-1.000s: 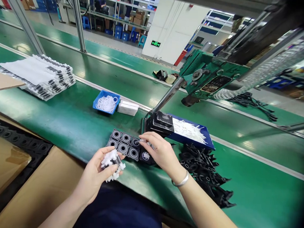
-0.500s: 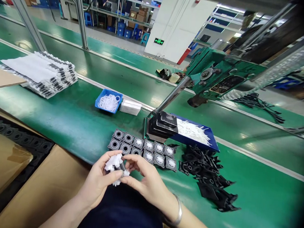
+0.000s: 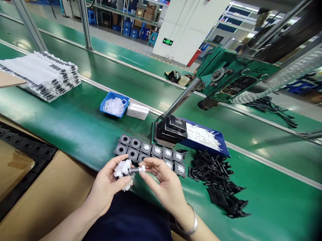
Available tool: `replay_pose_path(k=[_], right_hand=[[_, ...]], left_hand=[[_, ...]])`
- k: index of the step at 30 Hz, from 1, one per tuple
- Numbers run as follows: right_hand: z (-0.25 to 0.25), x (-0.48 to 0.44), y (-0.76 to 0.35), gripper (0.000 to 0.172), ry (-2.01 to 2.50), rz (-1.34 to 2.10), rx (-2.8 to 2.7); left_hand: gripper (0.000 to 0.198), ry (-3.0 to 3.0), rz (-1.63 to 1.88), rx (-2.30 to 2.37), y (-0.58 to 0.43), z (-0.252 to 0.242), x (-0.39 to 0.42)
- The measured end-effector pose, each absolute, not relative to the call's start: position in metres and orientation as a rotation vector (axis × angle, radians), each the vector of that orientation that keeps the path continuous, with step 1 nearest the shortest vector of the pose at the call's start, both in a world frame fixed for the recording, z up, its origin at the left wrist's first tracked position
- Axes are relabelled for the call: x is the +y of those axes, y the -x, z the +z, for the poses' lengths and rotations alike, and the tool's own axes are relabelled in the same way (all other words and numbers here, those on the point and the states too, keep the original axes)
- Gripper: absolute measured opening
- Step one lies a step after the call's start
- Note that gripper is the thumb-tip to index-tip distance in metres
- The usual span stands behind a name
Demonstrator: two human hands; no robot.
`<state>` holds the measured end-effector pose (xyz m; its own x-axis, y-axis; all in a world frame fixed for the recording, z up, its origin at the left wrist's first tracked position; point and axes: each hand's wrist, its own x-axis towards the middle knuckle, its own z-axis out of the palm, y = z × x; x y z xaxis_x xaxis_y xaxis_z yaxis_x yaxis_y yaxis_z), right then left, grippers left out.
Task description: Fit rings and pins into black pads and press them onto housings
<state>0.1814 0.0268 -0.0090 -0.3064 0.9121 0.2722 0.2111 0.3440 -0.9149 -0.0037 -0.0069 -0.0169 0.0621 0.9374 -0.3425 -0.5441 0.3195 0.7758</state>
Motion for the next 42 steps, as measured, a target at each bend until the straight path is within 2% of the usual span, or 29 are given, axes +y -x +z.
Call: replay_pose_path(k=[4,7,11,18,22,24,26,31,36,42], right_hand=[[-0.003,0.047,-0.194,0.017,1.089,0.639,-1.895],[-0.006,0.06,-0.202,0.02,1.045,0.317,-2.098],[-0.011,0.066,-0.205,0.022,0.974,0.175,-2.267],[0.003,0.069,-0.206,0.027,0.934,0.272,-2.467],[0.023,0.064,-0.191,0.046,0.885,0.7,-2.378],[0.025,0.059,-0.18,0.038,0.805,0.946,-2.321],[0.02,0.056,-0.17,0.028,0.748,1.052,-2.24],[0.006,0.054,-0.164,0.021,0.67,1.069,-2.086],[0.013,0.066,-0.17,0.005,0.732,1.196,-1.958],[0.003,0.108,-0.173,0.006,0.968,0.665,-1.913]], left_hand=[[0.056,-0.457,1.16,0.955,0.005,-0.016,-0.008],[0.051,-0.388,1.124,0.926,0.009,-0.017,-0.009],[0.05,-0.301,1.09,0.862,0.015,-0.018,-0.009],[0.052,-0.282,1.084,0.851,0.016,-0.02,-0.008],[0.054,-0.414,1.099,0.882,0.011,-0.022,-0.009],[0.055,-0.498,1.082,0.864,0.009,-0.023,-0.01],[0.054,-0.542,1.049,0.842,0.009,-0.025,-0.011],[0.051,-0.5,0.995,0.748,0.015,-0.031,-0.011],[0.05,-0.388,1.058,0.745,0.023,-0.03,-0.004],[0.05,-0.383,1.134,0.797,0.032,-0.026,0.001]])
